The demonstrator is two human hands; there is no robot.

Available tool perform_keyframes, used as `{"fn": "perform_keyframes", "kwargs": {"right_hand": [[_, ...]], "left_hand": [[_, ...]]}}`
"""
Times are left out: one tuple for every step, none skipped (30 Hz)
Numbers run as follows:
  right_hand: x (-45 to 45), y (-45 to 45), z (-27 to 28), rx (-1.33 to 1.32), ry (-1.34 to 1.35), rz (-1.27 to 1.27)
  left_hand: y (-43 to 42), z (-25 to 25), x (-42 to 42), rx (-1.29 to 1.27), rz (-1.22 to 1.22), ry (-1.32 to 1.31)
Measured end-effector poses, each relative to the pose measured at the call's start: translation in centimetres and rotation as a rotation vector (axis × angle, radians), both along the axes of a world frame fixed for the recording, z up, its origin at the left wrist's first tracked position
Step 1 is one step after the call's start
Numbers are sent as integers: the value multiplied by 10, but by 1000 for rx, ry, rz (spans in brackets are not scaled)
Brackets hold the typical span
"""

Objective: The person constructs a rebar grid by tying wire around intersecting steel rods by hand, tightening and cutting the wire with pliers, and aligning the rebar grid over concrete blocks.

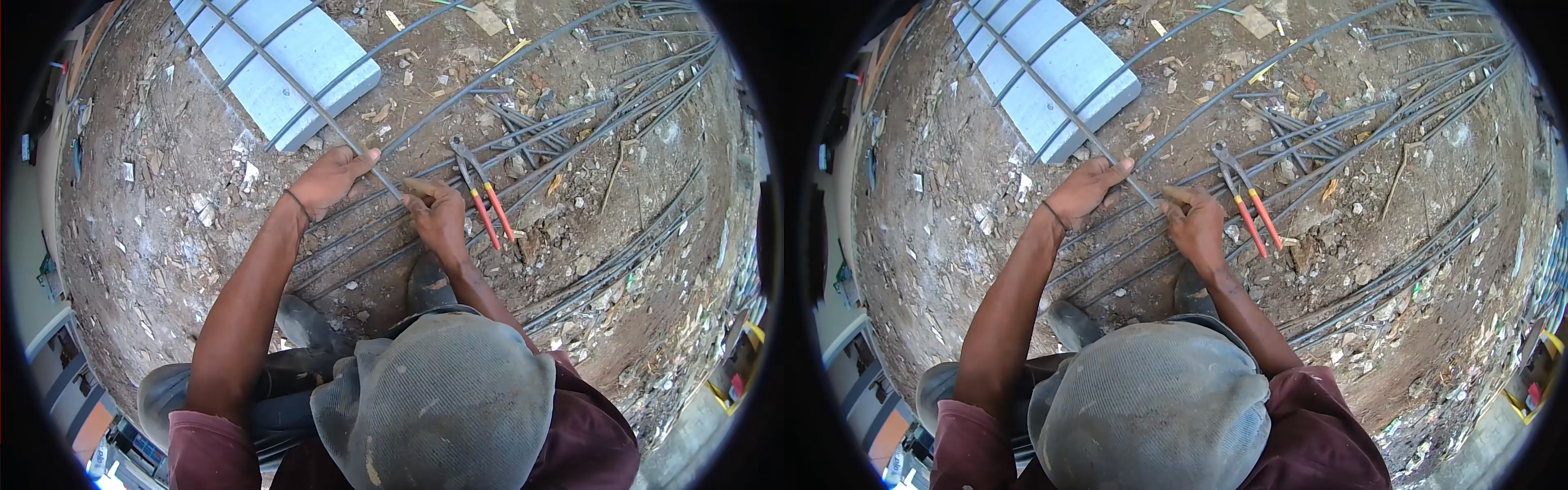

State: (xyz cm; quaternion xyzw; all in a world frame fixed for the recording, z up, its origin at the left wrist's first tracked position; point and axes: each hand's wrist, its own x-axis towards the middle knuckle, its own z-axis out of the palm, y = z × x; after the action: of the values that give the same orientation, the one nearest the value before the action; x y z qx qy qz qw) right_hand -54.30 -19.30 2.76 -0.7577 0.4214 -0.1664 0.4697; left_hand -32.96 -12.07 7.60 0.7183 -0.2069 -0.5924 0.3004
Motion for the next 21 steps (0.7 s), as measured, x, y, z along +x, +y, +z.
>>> {"fn": "perform_keyframes", "kwargs": {"right_hand": [[-3,-4,5,388,-126,-56],[-6,-9,9,777,-251,-115],[-11,-16,13,775,-246,-113],[-17,-25,17,854,-290,-134],[-20,-32,19,933,-336,-155],[-20,-37,22,932,-333,-153],[-18,-43,24,1050,-504,-167],[-18,-47,24,1167,-676,-179],[-17,-50,24,1158,-678,-111],[-17,-49,25,1159,-673,-106],[-19,-47,26,1159,-688,-63],[-20,-44,28,1161,-702,-21],[-21,-43,30,1162,-697,-20],[-22,-41,32,1114,-732,17],[-22,-41,35,1065,-765,53],[-20,-41,38,1062,-761,55],[-17,-39,41,959,-692,43],[-17,-37,42,858,-622,27],[-18,-39,40,856,-620,26],[-18,-42,35,689,-547,78],[-16,-43,32,526,-472,127]], "left_hand": [[0,2,-2,-4,5,5],[0,4,-4,-19,35,4],[0,4,-5,-33,65,3],[-1,5,-5,-35,68,6],[-2,6,-4,-8,57,9],[-2,5,-2,19,46,12],[-1,2,-2,16,49,14],[0,-1,-2,-21,78,59],[-1,1,-4,-58,109,104],[-1,3,-3,-60,115,106],[-1,6,-2,-27,99,103],[-2,9,-1,7,82,101],[-1,7,-2,7,86,104],[0,4,-1,0,108,123],[1,1,-1,-7,129,142],[1,-2,0,-11,132,145],[1,-5,1,-16,132,163],[1,-4,1,-17,130,182],[0,-3,-1,-19,129,185],[0,-2,-1,-31,144,195],[0,0,-2,-39,159,205]]}}
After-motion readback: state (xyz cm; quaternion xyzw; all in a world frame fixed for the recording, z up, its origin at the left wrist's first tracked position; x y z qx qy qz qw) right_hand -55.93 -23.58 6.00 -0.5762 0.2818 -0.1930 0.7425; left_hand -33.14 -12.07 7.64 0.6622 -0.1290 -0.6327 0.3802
